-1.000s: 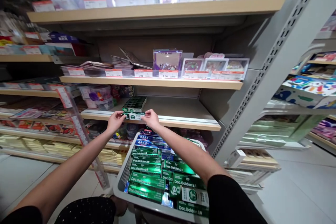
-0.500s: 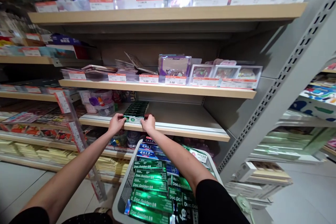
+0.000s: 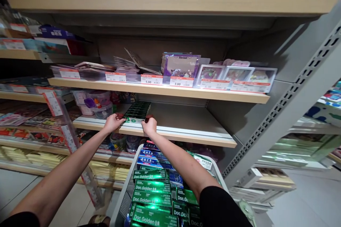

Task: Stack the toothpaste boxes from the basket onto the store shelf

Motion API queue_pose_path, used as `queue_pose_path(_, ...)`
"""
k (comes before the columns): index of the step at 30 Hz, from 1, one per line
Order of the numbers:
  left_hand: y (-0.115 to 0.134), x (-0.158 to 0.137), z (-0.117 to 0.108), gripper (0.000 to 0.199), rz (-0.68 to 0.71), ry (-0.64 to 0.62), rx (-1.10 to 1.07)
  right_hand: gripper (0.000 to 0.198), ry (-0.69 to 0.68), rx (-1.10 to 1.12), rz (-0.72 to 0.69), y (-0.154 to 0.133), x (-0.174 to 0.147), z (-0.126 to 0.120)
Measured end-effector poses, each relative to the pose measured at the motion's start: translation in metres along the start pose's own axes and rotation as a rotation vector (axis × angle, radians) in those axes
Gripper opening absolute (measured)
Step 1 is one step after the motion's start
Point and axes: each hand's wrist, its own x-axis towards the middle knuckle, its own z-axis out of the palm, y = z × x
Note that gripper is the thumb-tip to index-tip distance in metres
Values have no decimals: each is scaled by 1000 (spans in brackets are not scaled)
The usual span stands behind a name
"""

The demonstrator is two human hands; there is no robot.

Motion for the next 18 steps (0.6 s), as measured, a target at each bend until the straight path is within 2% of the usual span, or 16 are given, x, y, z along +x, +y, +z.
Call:
queue_pose_path(6,-14,8,2,38,-13,-6,-216,20,23,44,-19,5,1,5)
queue_pose_path(11,-13,5,1,43,-13,-37,-218,21,22,46,-16,4,-2,4)
queue_pose_path(15,-2,-7,0,42,8,40,-96,21,15,87,-21,0,-8,-3)
queue_pose_path(18,10,-24,-2,32,20,143,-82,27,8,221,0,-2,-17,-14)
